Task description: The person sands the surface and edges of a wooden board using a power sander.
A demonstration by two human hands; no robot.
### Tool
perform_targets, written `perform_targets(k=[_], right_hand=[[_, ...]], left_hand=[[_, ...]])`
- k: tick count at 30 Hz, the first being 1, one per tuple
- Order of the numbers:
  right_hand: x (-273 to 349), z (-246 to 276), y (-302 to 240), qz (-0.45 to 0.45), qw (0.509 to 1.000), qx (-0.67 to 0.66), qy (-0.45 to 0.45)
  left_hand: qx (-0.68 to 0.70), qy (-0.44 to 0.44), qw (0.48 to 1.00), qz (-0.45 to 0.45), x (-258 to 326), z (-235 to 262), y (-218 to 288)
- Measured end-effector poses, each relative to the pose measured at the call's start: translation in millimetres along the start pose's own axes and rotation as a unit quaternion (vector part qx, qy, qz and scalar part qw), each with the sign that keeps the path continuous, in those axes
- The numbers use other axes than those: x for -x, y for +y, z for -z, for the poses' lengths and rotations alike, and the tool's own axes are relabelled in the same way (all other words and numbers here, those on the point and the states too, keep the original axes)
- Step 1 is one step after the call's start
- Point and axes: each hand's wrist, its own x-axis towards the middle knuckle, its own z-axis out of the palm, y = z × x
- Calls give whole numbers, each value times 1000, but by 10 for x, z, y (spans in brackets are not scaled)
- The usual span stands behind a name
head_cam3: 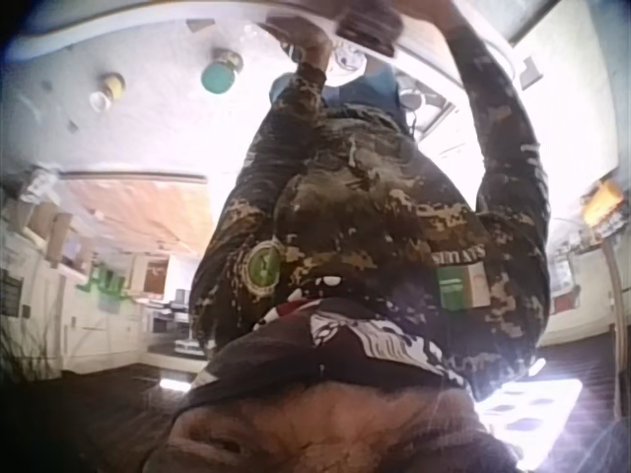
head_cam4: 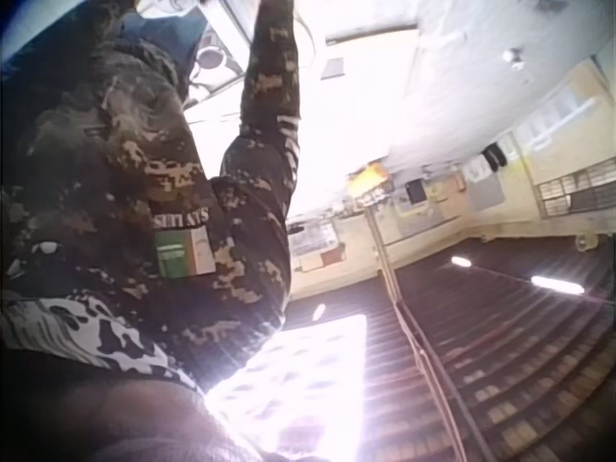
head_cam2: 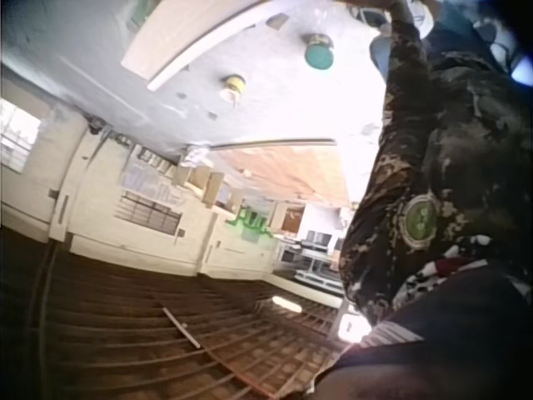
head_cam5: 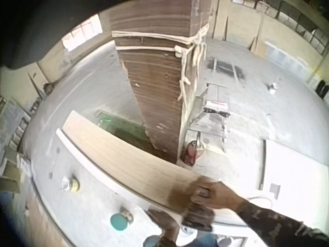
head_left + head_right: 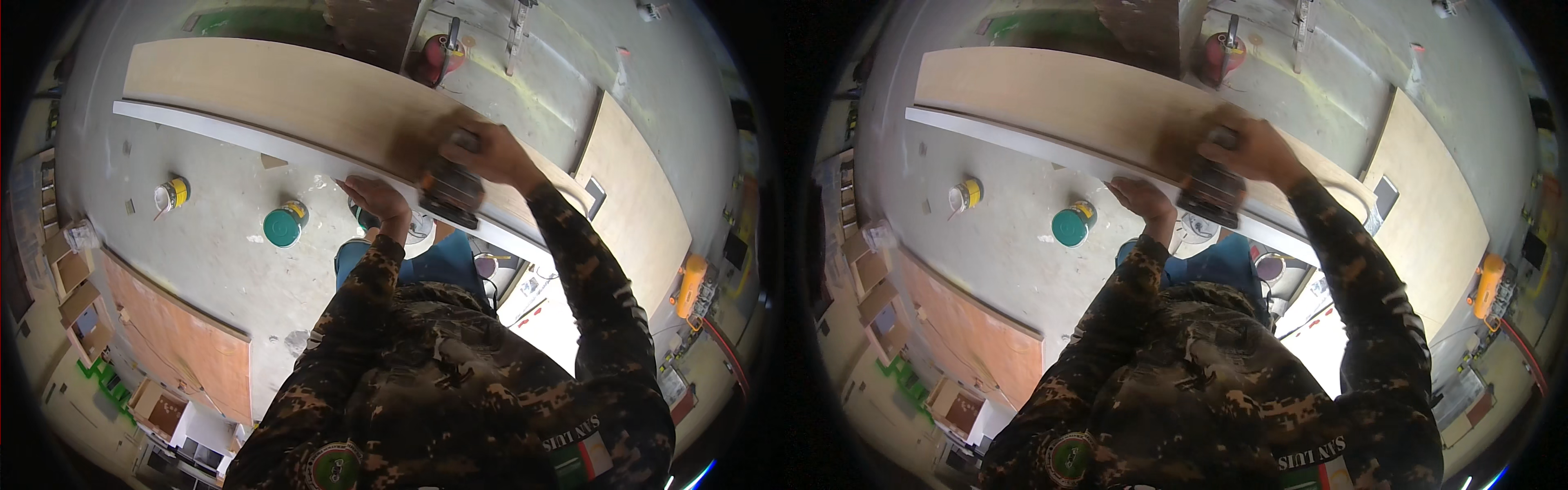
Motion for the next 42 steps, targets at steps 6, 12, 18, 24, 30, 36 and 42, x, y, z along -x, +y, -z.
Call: perform_targets(k=[6, 12, 18, 24, 30, 36, 42], right_hand=[[310, 239, 146, -77, 995, 30, -51], [-431, -273, -115, 110, 993, -10, 49], [-1043, -548, -429, 29, 998, 48, 15], [-471, -305, -171, 111, 993, 31, 25], [562, 299, 320, 39, 999, 3, 1], [1060, 600, 625, -70, 997, 19, -21], [421, 262, 288, 96, 995, 37, 2]], left_hand=[[-3, -26, 999, -23, 48, 4, -36], [-126, -50, 985, -104, 184, -86, 162], [-116, -110, 984, -74, 146, -117, 198], [-232, -38, 965, -117, 61, -48, 255], [-146, -15, 989, -29, 127, -185, 377], [-93, -34, 995, -9, 117, -187, 394], [-120, -2, 990, -81, -58, -47, 189]])
